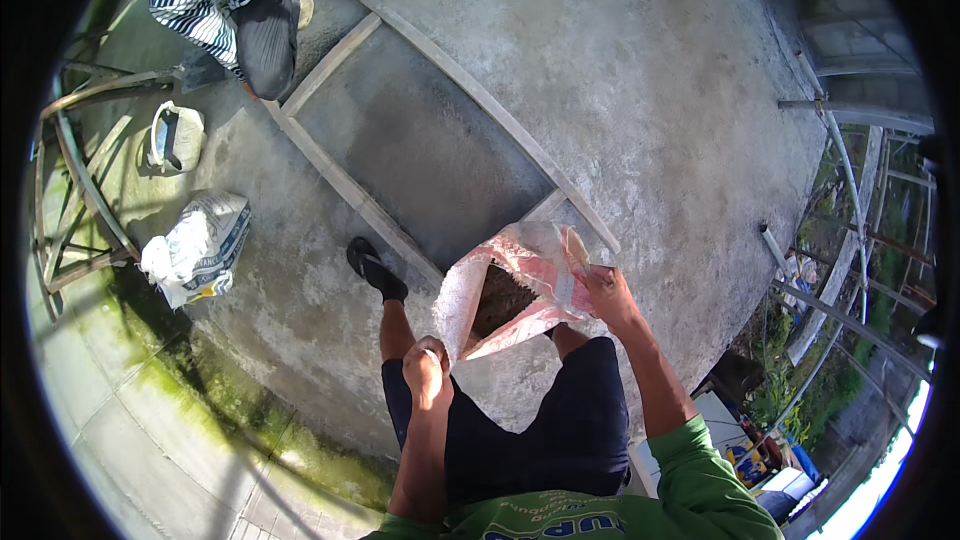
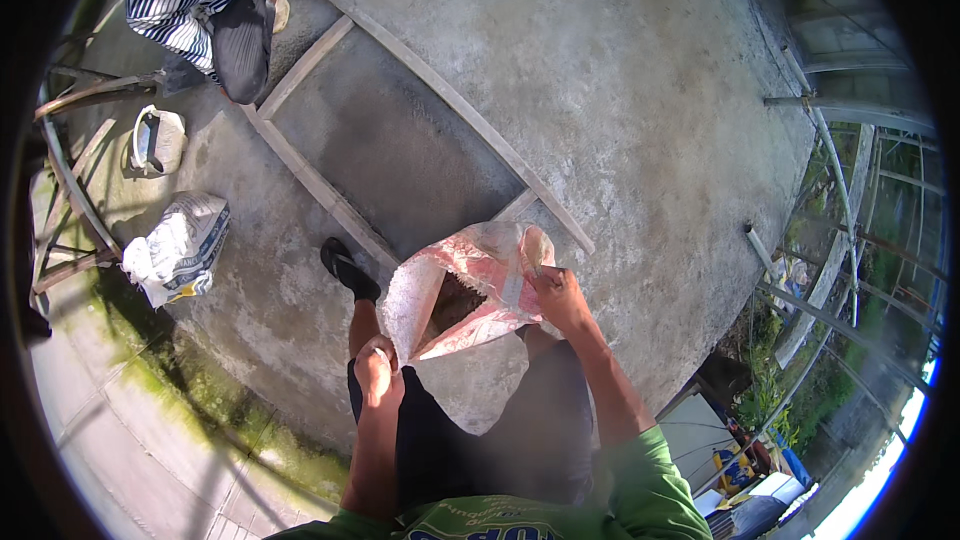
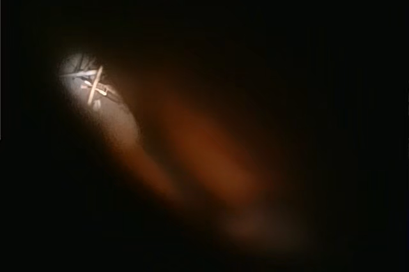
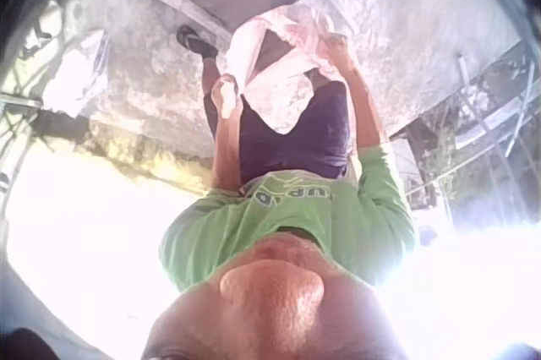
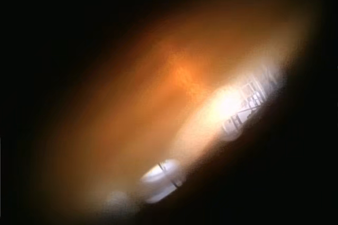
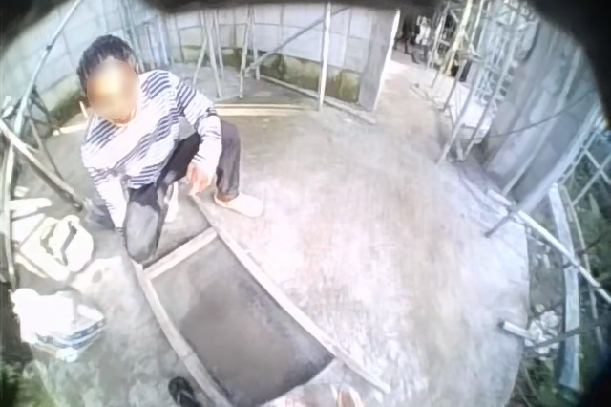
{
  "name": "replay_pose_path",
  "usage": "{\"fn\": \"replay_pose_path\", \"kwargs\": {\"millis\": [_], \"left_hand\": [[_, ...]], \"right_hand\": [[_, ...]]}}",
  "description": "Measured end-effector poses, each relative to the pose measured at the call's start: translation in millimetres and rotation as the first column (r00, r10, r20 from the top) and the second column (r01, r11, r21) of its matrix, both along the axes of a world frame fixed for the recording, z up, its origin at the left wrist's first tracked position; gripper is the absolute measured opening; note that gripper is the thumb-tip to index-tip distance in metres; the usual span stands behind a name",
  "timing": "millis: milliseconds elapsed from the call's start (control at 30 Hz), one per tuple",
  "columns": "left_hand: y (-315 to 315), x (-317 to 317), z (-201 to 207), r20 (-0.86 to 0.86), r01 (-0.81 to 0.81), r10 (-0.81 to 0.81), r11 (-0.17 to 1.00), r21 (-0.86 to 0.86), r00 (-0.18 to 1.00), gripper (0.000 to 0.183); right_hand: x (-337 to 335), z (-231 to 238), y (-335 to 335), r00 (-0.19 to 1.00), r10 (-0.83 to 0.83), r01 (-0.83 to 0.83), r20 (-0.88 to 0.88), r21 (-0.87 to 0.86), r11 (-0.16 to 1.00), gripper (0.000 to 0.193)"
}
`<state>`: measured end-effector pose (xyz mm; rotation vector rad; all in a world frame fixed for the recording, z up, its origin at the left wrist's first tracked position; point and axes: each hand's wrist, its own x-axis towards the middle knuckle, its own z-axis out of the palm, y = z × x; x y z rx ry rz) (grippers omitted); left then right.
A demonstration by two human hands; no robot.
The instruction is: The person pours aggregate from a sack onto a wooden sieve and shakes it with a coworker to separate fine material. The process is repeated multiple times with additional aggregate poured onto the sieve.
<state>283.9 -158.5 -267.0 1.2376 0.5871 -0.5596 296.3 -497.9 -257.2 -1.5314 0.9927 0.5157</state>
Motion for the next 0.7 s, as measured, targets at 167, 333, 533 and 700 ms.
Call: {"fn": "replay_pose_path", "kwargs": {"millis": [167,333,533,700], "left_hand": [[13,148,-162,-0.109,-0.255,0.246,0.964,-0.071,0.963,0.012],[50,256,-173,-0.081,-0.194,0.182,0.966,-0.170,0.980,0.057],[95,103,-215,-0.490,-0.158,0.204,0.978,0.134,0.848,0.069],[28,85,-290,-0.539,0.230,-0.048,0.933,0.276,0.841,0.082]], "right_hand": [[161,-104,-7,0.996,-0.084,0.084,0.003,0.086,0.993,0.026],[214,-133,26,0.938,-0.324,0.255,0.124,0.385,0.887,0.039],[79,-180,-41,0.971,-0.164,0.163,-0.173,-0.022,0.986,0.043],[81,-263,-74,0.899,0.343,-0.421,-0.273,-0.320,0.849,0.064]]}}
